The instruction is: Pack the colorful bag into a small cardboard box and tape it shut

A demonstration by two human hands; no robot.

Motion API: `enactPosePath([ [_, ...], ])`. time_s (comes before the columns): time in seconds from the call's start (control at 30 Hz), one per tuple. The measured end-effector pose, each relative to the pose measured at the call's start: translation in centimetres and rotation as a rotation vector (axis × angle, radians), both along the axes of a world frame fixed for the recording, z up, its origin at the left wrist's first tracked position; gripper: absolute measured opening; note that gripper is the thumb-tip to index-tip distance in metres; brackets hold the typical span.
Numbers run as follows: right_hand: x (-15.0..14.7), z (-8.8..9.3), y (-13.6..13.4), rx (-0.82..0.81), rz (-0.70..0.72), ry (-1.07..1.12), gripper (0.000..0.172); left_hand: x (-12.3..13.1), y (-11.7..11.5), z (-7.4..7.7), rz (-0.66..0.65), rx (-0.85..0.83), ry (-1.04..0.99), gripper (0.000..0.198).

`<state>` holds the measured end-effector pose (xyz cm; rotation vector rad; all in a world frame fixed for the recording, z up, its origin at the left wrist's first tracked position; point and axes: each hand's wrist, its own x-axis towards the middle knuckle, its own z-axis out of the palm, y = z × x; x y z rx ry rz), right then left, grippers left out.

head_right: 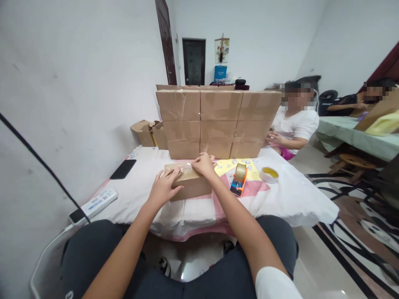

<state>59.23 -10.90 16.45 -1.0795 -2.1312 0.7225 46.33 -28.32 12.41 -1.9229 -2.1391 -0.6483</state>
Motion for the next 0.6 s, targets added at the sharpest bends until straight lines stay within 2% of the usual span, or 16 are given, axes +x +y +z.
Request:
enactPosePath([
  [0.1,0.2,0.6,-0.8,-0.028,-0.086,-0.161,0.008,0.3,-0.3,0.3,0.002,0.007,0.023,0.076],
  [0.2,0.3,1.1,-1.2,-0.028,-0.086,-0.213,0.010,1.2,-0.2,0.7,-0.021,0.034,0.068,0.071],
  [0.3,0.3,1.1,-1.2,-0.014,-0.089,-0.235,0.012,2.5,0.5,1.0,-0.099,0.009,0.096,0.066],
  [0.43,-0.1,0.8,-1.3,0.025,-0.079,-0.316,0.012,3.4,1.6,0.7,-0.134,-0.019,0.104,0.057],
  [0.53,-0.2,0.9,-1.2,0.111,-0.106,-0.380,0.025,3.4,1.8,0.2,-0.130,0.005,0.128,0.055],
  [0.6,0.6,1.1,-0.1,0.199,-0.164,-0.391,0.035,3.3,1.7,0.0,-0.128,0.021,0.144,0.052],
])
